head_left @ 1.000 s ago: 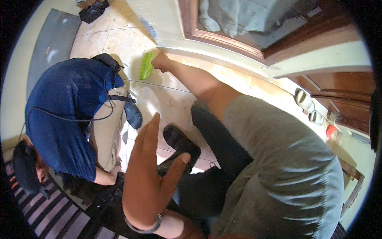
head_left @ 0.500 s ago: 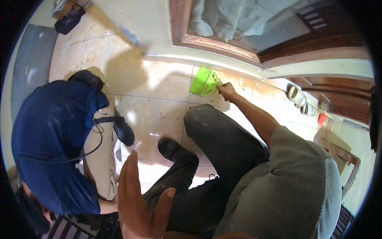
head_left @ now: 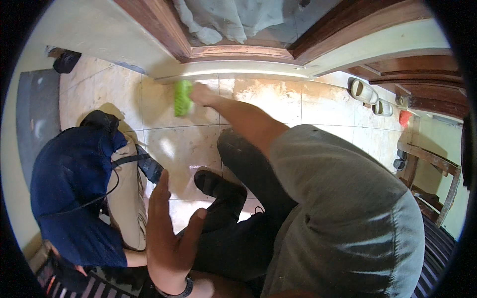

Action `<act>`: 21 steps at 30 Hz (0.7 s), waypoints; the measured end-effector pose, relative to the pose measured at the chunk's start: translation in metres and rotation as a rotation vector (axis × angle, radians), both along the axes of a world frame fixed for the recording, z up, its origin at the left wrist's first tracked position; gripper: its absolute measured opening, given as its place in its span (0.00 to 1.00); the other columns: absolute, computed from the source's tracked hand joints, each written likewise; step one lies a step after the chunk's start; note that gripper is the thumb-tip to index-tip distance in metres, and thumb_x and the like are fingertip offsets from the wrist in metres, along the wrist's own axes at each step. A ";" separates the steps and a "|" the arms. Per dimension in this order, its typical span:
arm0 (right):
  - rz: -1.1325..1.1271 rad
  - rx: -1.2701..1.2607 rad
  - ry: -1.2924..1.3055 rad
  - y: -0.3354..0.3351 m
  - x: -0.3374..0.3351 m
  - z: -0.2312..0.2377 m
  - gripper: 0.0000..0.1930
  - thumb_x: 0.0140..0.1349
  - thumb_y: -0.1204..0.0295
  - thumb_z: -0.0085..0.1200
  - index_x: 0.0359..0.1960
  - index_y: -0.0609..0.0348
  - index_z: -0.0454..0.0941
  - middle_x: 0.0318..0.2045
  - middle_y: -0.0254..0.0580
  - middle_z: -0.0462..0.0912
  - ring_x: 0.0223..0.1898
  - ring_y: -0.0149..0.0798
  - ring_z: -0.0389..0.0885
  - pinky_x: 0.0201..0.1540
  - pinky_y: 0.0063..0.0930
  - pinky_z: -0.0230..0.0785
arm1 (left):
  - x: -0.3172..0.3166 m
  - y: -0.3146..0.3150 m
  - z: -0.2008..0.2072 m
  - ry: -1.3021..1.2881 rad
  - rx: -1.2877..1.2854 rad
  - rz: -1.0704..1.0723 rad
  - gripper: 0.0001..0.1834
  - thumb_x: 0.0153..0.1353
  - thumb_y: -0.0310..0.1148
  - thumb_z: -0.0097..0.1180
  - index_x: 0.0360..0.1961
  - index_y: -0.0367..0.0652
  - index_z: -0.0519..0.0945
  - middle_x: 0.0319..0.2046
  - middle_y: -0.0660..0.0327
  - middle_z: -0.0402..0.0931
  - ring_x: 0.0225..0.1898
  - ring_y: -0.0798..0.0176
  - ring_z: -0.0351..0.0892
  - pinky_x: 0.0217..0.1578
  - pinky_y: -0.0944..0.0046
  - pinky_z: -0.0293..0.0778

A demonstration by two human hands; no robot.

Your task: The person cleans the floor along a wall and door frame using a small brush, then moves footwear and a plastic bag before continuing to sweep dirt from the edge of the wall.

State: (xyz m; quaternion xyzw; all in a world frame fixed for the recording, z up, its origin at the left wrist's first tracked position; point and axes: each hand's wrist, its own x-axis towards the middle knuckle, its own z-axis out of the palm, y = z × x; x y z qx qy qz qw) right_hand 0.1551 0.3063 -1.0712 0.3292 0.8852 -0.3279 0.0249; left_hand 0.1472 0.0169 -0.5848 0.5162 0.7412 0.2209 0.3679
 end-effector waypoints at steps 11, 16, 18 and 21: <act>-0.816 -0.720 -0.127 -0.061 0.466 0.140 0.24 0.73 0.54 0.56 0.26 0.64 0.81 0.10 0.30 0.66 0.10 0.28 0.60 0.13 0.29 0.54 | 0.003 -0.024 0.028 0.005 -0.101 0.157 0.39 0.63 0.26 0.59 0.76 0.37 0.64 0.71 0.41 0.68 0.68 0.45 0.72 0.69 0.49 0.64; -1.012 -0.332 -0.362 -0.059 0.667 0.113 0.18 0.70 0.60 0.54 0.34 0.63 0.86 0.18 0.45 0.80 0.18 0.42 0.81 0.23 0.39 0.75 | 0.023 -0.017 0.034 0.106 -0.108 0.036 0.35 0.70 0.29 0.59 0.77 0.42 0.65 0.71 0.43 0.69 0.64 0.44 0.76 0.64 0.49 0.70; -0.641 0.296 -0.390 -0.023 0.748 0.101 0.15 0.68 0.65 0.52 0.35 0.64 0.86 0.28 0.59 0.87 0.32 0.58 0.89 0.36 0.50 0.80 | 0.023 -0.020 0.030 0.104 -0.085 0.027 0.35 0.70 0.28 0.60 0.77 0.44 0.65 0.70 0.43 0.70 0.62 0.45 0.77 0.62 0.50 0.73; -0.857 0.204 -0.497 0.028 0.675 0.060 0.18 0.69 0.60 0.50 0.37 0.62 0.87 0.38 0.63 0.88 0.42 0.63 0.88 0.42 0.57 0.78 | 0.062 -0.016 0.049 0.098 -0.124 0.028 0.35 0.70 0.27 0.60 0.77 0.44 0.65 0.69 0.43 0.71 0.62 0.46 0.78 0.61 0.51 0.73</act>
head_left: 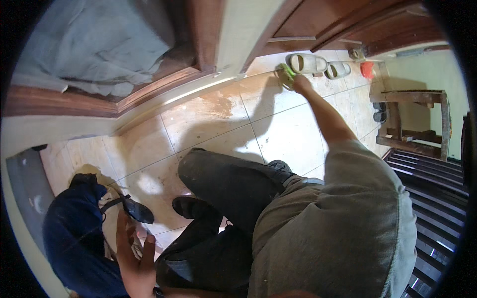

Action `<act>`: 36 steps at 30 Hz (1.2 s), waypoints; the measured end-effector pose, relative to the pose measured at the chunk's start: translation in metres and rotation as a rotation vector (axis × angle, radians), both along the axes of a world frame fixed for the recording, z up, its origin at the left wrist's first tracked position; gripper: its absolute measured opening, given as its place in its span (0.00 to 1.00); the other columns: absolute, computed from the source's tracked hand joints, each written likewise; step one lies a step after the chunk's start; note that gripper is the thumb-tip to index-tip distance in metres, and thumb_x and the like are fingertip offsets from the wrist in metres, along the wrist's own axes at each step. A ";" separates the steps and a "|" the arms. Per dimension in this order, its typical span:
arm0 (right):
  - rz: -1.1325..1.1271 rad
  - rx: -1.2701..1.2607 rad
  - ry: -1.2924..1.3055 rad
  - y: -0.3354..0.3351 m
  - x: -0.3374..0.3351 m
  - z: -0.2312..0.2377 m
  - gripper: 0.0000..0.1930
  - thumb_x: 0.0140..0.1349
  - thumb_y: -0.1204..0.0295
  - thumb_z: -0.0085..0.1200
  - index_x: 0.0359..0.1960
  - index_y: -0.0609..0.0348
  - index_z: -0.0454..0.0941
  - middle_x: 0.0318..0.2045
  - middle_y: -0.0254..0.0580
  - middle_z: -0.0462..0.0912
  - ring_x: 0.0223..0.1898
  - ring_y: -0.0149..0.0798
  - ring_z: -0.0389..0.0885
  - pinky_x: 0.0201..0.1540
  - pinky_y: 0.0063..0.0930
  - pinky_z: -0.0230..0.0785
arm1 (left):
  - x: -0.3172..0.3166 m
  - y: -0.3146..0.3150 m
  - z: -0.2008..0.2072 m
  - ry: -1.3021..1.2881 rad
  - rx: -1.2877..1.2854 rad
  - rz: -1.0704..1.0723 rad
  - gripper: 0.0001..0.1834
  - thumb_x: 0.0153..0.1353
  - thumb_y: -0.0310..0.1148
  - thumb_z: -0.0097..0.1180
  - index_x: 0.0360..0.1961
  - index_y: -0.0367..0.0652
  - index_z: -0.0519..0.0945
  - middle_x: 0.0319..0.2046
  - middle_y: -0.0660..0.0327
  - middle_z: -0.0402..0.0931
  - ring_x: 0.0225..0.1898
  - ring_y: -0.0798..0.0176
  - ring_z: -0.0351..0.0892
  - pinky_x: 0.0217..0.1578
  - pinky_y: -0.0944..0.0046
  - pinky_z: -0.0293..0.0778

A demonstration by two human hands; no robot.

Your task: The person cleans the floor along a wall and door frame using a small brush, then moves footwear and a plastic bag before continuing to sweep dirt from the edge of the wall.

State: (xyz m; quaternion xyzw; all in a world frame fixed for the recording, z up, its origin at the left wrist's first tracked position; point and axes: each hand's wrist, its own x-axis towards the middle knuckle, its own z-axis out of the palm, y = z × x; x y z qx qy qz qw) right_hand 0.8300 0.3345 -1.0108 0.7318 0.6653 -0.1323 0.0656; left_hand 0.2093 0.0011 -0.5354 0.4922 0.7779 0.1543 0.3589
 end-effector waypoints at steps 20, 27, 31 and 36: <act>-0.196 0.155 0.096 0.080 -0.031 0.028 0.18 0.71 0.64 0.44 0.39 0.54 0.89 0.41 0.53 0.90 0.43 0.54 0.91 0.45 0.50 0.82 | 0.118 0.007 0.001 -0.048 -0.066 -0.203 0.34 0.73 0.29 0.59 0.77 0.37 0.63 0.54 0.54 0.79 0.54 0.59 0.78 0.57 0.61 0.73; 0.140 -0.007 0.136 -0.004 -0.119 0.077 0.14 0.68 0.67 0.49 0.42 0.55 0.88 0.41 0.53 0.90 0.41 0.52 0.92 0.42 0.50 0.84 | 0.130 -0.002 -0.001 0.093 -0.095 -0.111 0.35 0.73 0.31 0.60 0.77 0.37 0.63 0.57 0.49 0.79 0.56 0.56 0.78 0.58 0.59 0.73; 0.155 0.114 0.044 0.041 -0.080 0.090 0.14 0.68 0.67 0.48 0.41 0.52 0.89 0.42 0.50 0.90 0.44 0.50 0.91 0.45 0.49 0.83 | 0.135 0.002 -0.007 0.061 -0.169 -0.124 0.38 0.71 0.34 0.62 0.77 0.37 0.62 0.62 0.42 0.74 0.61 0.48 0.76 0.61 0.53 0.71; 0.425 0.099 0.022 0.063 -0.071 0.049 0.13 0.67 0.66 0.49 0.39 0.53 0.88 0.38 0.50 0.90 0.39 0.53 0.91 0.40 0.52 0.83 | 0.150 0.017 -0.012 0.087 -0.165 -0.193 0.36 0.73 0.36 0.62 0.76 0.36 0.63 0.57 0.46 0.78 0.56 0.52 0.78 0.59 0.57 0.73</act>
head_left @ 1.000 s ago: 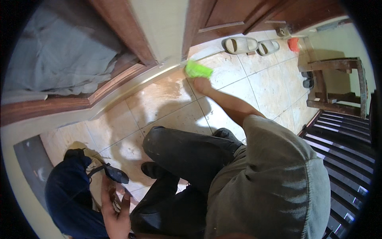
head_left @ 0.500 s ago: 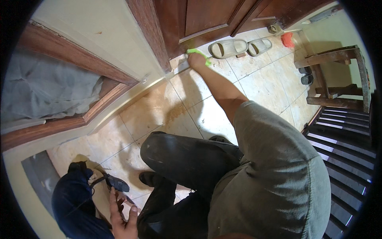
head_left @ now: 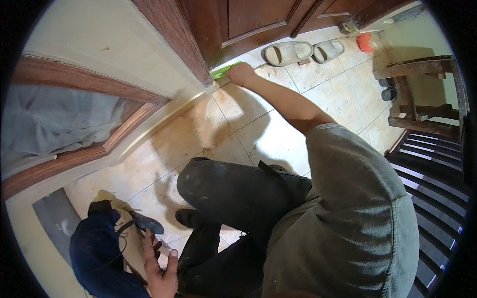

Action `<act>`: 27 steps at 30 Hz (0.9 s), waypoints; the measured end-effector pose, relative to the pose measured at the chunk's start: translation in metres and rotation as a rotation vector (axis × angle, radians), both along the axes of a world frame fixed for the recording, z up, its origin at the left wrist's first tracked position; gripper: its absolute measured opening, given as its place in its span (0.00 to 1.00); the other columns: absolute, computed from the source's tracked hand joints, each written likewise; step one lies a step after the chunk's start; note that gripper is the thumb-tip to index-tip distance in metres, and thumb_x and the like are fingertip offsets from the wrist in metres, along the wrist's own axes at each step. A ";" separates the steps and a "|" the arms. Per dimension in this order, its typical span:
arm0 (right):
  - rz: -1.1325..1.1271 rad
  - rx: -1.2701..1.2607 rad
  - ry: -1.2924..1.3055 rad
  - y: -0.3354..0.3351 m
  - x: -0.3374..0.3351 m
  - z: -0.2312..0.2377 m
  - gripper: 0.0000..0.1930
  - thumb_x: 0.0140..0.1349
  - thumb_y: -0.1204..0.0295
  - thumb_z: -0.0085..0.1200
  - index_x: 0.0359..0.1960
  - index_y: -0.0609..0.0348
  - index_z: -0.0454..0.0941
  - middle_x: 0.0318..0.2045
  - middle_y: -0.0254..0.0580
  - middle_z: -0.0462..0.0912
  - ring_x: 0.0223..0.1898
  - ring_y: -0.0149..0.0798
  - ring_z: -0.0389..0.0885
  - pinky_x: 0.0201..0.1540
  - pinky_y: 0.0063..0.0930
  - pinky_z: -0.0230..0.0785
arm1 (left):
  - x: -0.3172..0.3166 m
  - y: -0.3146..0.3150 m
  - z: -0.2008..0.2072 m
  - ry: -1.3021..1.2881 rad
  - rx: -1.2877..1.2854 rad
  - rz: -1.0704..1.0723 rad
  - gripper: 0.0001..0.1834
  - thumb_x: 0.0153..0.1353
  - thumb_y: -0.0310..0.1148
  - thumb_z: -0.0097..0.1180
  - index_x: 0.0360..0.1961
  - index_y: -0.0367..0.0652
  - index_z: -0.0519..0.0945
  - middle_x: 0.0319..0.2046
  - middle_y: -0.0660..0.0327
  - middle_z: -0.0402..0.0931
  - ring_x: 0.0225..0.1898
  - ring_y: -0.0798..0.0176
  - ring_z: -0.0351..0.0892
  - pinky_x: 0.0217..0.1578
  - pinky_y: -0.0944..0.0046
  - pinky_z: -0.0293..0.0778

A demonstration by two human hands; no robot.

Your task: The person cleans the floor along a wall and door frame using a small brush, then moves footwear and a plastic bag before continuing to sweep dirt from the edge of the wall.

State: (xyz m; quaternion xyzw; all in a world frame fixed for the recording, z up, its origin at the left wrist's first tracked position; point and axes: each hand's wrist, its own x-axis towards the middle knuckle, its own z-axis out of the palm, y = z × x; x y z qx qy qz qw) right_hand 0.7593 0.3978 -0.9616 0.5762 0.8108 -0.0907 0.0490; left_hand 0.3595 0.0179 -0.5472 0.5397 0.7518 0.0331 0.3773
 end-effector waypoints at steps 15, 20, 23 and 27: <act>-0.023 0.090 -0.019 0.001 0.000 0.005 0.11 0.66 0.65 0.52 0.36 0.50 0.88 0.36 0.47 0.90 0.39 0.52 0.91 0.40 0.51 0.83 | 0.014 -0.004 -0.027 -0.076 -0.089 0.151 0.39 0.71 0.32 0.62 0.79 0.43 0.60 0.68 0.42 0.71 0.61 0.50 0.76 0.62 0.54 0.71; 0.055 0.012 0.109 -0.044 0.022 -0.045 0.13 0.66 0.64 0.53 0.38 0.51 0.90 0.37 0.46 0.91 0.40 0.49 0.91 0.39 0.48 0.84 | 0.002 0.004 -0.044 -0.134 -0.096 0.166 0.39 0.72 0.34 0.62 0.79 0.43 0.60 0.67 0.45 0.72 0.60 0.54 0.77 0.61 0.56 0.72; -0.029 -0.095 0.064 -0.072 0.020 0.004 0.14 0.68 0.63 0.51 0.38 0.50 0.90 0.37 0.47 0.91 0.40 0.49 0.91 0.39 0.48 0.84 | -0.005 0.002 -0.048 -0.087 -0.092 0.140 0.39 0.72 0.34 0.62 0.79 0.42 0.60 0.66 0.46 0.72 0.60 0.55 0.76 0.60 0.57 0.73; -0.239 0.011 0.149 -0.054 0.011 -0.001 0.15 0.68 0.62 0.52 0.36 0.53 0.91 0.34 0.47 0.91 0.39 0.50 0.92 0.39 0.47 0.84 | -0.011 0.004 -0.056 -0.118 -0.091 0.189 0.39 0.70 0.32 0.62 0.79 0.43 0.61 0.67 0.38 0.70 0.61 0.46 0.77 0.60 0.52 0.75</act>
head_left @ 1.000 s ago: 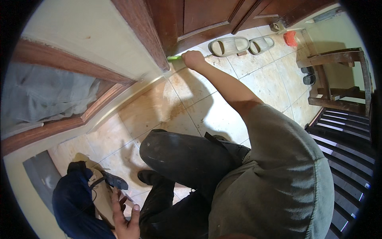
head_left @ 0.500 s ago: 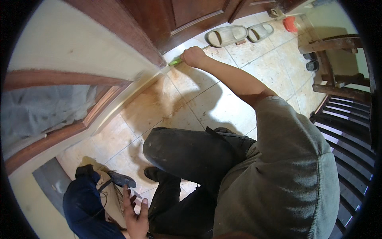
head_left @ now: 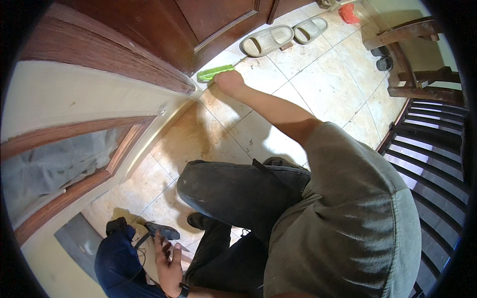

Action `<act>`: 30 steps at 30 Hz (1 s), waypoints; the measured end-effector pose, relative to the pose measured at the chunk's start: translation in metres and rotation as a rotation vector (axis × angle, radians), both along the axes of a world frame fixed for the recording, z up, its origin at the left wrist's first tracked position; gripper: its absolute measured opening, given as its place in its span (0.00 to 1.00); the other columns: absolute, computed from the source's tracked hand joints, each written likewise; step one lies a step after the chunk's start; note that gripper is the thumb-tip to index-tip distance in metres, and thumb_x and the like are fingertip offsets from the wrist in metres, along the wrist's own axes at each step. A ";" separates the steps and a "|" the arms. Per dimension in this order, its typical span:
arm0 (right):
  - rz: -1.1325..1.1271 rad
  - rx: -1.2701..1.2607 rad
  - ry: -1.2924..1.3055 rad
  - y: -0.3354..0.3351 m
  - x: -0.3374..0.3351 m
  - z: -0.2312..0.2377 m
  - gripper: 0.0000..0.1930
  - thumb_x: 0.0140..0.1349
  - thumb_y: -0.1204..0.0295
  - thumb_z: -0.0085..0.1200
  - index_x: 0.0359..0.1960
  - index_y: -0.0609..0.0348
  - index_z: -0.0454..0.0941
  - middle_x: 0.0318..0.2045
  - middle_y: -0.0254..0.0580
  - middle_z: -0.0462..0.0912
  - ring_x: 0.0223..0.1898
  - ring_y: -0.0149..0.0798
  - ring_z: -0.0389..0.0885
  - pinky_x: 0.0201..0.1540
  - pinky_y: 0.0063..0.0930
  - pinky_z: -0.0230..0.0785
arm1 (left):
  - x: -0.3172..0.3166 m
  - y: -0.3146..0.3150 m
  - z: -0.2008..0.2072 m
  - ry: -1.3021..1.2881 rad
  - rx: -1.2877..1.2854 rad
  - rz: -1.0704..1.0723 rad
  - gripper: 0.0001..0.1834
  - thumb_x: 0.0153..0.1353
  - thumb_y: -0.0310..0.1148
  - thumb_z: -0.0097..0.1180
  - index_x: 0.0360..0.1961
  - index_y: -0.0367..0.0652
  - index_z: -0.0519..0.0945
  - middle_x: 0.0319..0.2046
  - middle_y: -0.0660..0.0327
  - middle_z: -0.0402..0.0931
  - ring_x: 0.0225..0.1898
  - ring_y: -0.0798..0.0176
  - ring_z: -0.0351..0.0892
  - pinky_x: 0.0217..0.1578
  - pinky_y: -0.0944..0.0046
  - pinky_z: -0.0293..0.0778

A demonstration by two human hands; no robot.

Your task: The person cleans the floor along a wall and door frame using a small brush, then moves footwear and a plastic bag before continuing to sweep dirt from the edge of the wall.

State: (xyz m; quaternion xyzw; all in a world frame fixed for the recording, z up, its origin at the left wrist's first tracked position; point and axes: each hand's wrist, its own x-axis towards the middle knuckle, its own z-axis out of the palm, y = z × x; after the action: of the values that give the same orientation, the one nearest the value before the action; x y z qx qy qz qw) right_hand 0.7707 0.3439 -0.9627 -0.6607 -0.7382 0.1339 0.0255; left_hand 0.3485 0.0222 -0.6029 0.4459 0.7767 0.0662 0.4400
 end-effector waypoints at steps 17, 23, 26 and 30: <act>-0.640 -0.001 0.278 0.027 0.126 0.009 0.19 0.61 0.62 0.62 0.46 0.66 0.82 0.46 0.66 0.87 0.50 0.63 0.87 0.52 0.54 0.80 | 0.021 0.020 0.019 0.045 0.007 -0.126 0.38 0.70 0.28 0.62 0.78 0.42 0.62 0.63 0.47 0.76 0.54 0.57 0.78 0.57 0.61 0.74; -0.748 0.019 0.123 -0.013 0.155 0.001 0.13 0.69 0.68 0.50 0.46 0.62 0.82 0.45 0.62 0.87 0.48 0.62 0.88 0.50 0.55 0.80 | 0.026 0.024 0.027 0.045 -0.031 -0.075 0.39 0.67 0.27 0.65 0.78 0.41 0.63 0.61 0.46 0.77 0.53 0.56 0.79 0.56 0.60 0.75; -0.796 0.147 -0.014 -0.027 0.183 -0.001 0.12 0.67 0.69 0.50 0.41 0.63 0.84 0.39 0.62 0.88 0.42 0.61 0.89 0.45 0.56 0.82 | 0.024 0.023 0.023 0.084 0.077 -0.170 0.40 0.66 0.27 0.65 0.77 0.40 0.63 0.60 0.45 0.78 0.53 0.55 0.79 0.56 0.59 0.75; -0.761 0.164 0.011 0.004 0.198 0.013 0.12 0.66 0.71 0.50 0.41 0.65 0.84 0.40 0.63 0.88 0.42 0.61 0.89 0.45 0.56 0.82 | 0.016 0.017 0.015 0.039 0.052 -0.146 0.39 0.66 0.28 0.64 0.77 0.41 0.63 0.60 0.45 0.78 0.54 0.53 0.80 0.57 0.57 0.75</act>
State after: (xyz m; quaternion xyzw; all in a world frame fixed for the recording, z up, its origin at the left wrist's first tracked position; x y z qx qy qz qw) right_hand 0.9682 0.3477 -0.9500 -0.8825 -0.4482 0.0588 0.1300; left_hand 0.3641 0.0390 -0.5881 0.5139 0.7486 0.0454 0.4165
